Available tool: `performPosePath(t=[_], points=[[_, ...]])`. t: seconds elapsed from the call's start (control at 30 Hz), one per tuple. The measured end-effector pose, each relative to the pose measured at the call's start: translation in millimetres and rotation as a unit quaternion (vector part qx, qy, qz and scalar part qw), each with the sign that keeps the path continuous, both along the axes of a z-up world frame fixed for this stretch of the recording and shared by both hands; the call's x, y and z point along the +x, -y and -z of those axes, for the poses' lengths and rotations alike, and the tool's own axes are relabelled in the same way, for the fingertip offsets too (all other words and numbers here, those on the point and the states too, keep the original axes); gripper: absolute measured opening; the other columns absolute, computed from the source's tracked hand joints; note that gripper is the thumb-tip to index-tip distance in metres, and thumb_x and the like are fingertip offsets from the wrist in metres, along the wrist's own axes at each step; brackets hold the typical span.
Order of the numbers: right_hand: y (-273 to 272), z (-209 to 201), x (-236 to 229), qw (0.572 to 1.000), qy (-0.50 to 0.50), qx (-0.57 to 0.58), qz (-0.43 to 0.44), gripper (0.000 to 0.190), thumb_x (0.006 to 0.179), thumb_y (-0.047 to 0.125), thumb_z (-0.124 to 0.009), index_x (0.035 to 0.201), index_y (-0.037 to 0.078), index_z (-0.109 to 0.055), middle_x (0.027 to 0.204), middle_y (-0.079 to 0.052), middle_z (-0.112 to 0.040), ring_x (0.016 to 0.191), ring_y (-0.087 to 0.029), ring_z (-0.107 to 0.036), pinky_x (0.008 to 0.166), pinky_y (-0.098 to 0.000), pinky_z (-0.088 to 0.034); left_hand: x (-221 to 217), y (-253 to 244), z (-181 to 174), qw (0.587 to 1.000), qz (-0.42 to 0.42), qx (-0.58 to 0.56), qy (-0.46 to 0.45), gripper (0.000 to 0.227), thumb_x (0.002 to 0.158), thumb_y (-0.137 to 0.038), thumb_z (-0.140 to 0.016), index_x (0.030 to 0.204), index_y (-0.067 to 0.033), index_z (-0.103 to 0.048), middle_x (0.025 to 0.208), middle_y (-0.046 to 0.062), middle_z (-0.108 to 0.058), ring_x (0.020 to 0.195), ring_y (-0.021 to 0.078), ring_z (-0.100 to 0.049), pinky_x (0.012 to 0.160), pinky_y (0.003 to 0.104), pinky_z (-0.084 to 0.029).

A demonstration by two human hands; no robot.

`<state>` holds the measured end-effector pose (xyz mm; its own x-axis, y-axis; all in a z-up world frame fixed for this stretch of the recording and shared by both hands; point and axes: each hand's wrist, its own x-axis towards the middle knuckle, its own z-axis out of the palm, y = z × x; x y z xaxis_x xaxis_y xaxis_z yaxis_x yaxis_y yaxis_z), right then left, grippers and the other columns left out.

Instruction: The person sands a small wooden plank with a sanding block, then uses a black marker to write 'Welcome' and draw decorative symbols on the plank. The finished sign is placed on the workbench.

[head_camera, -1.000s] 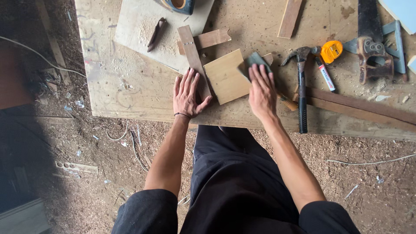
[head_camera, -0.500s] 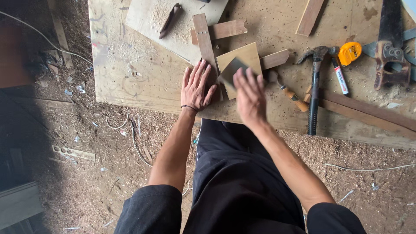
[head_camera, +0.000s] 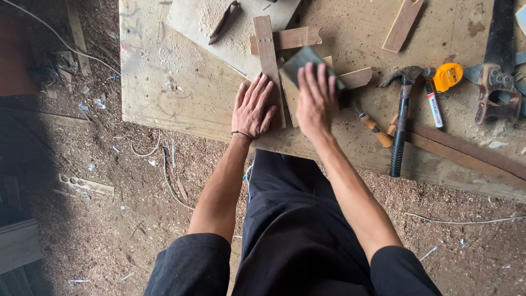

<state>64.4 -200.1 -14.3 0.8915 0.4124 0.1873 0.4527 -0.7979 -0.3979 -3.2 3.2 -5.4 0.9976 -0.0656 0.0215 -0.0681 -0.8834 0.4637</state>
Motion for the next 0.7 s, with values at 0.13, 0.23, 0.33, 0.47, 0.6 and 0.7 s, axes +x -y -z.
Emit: performPosePath(t=[0.13, 0.23, 0.33, 0.47, 0.6, 0.7], points=[[-0.3, -5.8, -30.1, 0.996, -0.049, -0.002, -0.073, 0.058, 0.100, 0.006, -0.063, 0.156, 0.006, -0.047, 0.164, -0.013, -0.042, 0.155, -0.036, -0.030, 0.128, -0.0556, -0.016, -0.3, 0.1, -2.3, 1.000, 0.009, 0.007, 0.018, 0.065, 0.101, -0.042, -0.054, 0.157, -0.0134, -0.037, 0.171, 0.007, -0.030, 0.160, 0.0223, -0.025, 0.132, 0.046, -0.013], [31.7, -19.3, -55.5, 0.995, -0.057, -0.043, -0.075, 0.057, 0.101, 0.006, -0.061, 0.156, 0.010, -0.048, 0.166, -0.008, -0.041, 0.157, -0.032, -0.030, 0.130, -0.0534, -0.018, -0.9, -0.6, -6.4, 0.999, 0.008, -0.022, 0.023, 0.074, 0.095, -0.041, -0.054, 0.161, -0.0131, -0.035, 0.169, 0.008, -0.031, 0.158, 0.0223, -0.025, 0.131, 0.047, -0.012], [48.2, -25.3, -43.4, 0.996, -0.048, -0.058, -0.037, 0.057, 0.103, 0.006, -0.058, 0.159, 0.008, -0.045, 0.168, -0.009, -0.036, 0.158, -0.035, -0.027, 0.130, -0.0545, -0.017, -2.3, -1.7, -8.0, 1.000, 0.003, -0.010, 0.007, 0.076, 0.095, -0.042, -0.054, 0.162, -0.0130, -0.035, 0.170, 0.007, -0.032, 0.159, 0.0227, -0.026, 0.132, 0.047, -0.012], [20.3, -22.8, -6.5, 0.999, -0.035, -0.030, 0.007, 0.059, 0.102, 0.006, -0.058, 0.159, 0.006, -0.043, 0.168, -0.011, -0.034, 0.156, -0.038, -0.026, 0.127, -0.0561, -0.016, -0.8, -1.2, -5.9, 1.000, 0.009, -0.014, 0.007, 0.078, 0.092, -0.044, -0.051, 0.161, -0.0123, -0.034, 0.169, 0.007, -0.031, 0.159, 0.0231, -0.026, 0.132, 0.048, -0.012], [-17.5, -18.6, -13.6, 0.996, -0.053, 0.002, -0.068, 0.056, 0.102, 0.008, -0.061, 0.157, 0.010, -0.046, 0.165, -0.007, -0.040, 0.156, -0.035, -0.028, 0.128, -0.0550, -0.015, -1.2, -2.2, -5.0, 0.999, 0.013, -0.002, 0.035, 0.072, 0.097, -0.047, -0.049, 0.158, -0.0125, -0.035, 0.172, 0.008, -0.030, 0.162, 0.0226, -0.025, 0.135, 0.047, -0.012], [4.0, -25.7, -47.9, 0.990, -0.092, -0.007, -0.104, 0.059, 0.098, 0.003, -0.060, 0.156, 0.008, -0.048, 0.164, -0.007, -0.044, 0.156, -0.035, -0.029, 0.129, -0.0535, -0.016, -1.2, -2.8, -8.6, 0.997, 0.012, -0.061, 0.044, 0.081, 0.093, -0.051, -0.051, 0.161, -0.0100, -0.032, 0.168, 0.009, -0.030, 0.158, 0.0245, -0.024, 0.131, 0.047, -0.011]])
